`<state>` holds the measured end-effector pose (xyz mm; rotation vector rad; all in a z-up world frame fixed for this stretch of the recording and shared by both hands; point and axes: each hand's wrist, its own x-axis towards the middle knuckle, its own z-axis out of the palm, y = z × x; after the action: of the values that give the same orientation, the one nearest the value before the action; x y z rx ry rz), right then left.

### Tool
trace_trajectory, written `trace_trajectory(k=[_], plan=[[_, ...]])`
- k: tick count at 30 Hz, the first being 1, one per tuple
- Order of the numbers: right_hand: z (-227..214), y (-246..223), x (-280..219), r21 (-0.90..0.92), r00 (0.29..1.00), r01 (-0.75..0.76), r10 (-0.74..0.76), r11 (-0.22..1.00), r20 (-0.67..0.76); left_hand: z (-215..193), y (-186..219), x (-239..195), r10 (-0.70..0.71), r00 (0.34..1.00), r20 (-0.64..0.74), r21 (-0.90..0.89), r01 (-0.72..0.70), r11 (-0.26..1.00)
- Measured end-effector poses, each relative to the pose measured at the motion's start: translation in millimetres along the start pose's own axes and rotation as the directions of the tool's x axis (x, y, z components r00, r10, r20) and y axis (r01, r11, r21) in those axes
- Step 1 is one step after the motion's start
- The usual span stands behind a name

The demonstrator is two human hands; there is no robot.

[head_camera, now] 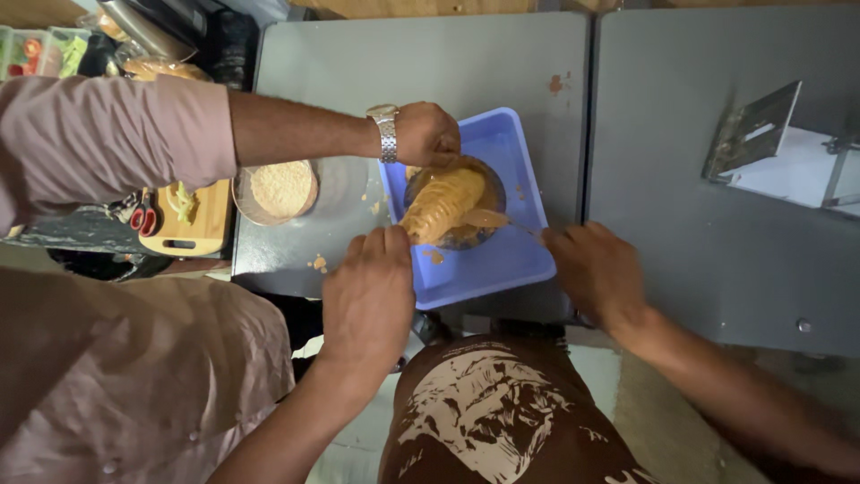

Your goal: The person applies a orange-colored batter to a spiral-cut potato on a skewer using a spoon, and then coats it with a dry seasoning powder from a bowl by hand.

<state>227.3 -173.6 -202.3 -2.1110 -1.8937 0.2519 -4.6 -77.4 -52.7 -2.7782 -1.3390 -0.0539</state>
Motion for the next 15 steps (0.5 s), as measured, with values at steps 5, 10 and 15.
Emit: trace_trajectory(k=[5, 10, 15], plan=[[17, 22, -14, 0.049, 0.987, 0.054, -0.046, 0.997, -0.156, 2, -4, 2, 0.041, 0.999, -0.034, 0.065, -0.039, 0.997], [19, 34, -21, 0.135, 0.963, 0.108, -0.070, 0.985, -0.262, -1, 1, 8, 0.168, 0.983, -0.069, 0.236, -0.148, 0.961], [14, 35, -11, 0.140, 0.946, 0.211, -0.166, 0.967, -0.279, -9, 10, 13, 0.181, 0.982, -0.054, 0.311, -0.155, 0.938]])
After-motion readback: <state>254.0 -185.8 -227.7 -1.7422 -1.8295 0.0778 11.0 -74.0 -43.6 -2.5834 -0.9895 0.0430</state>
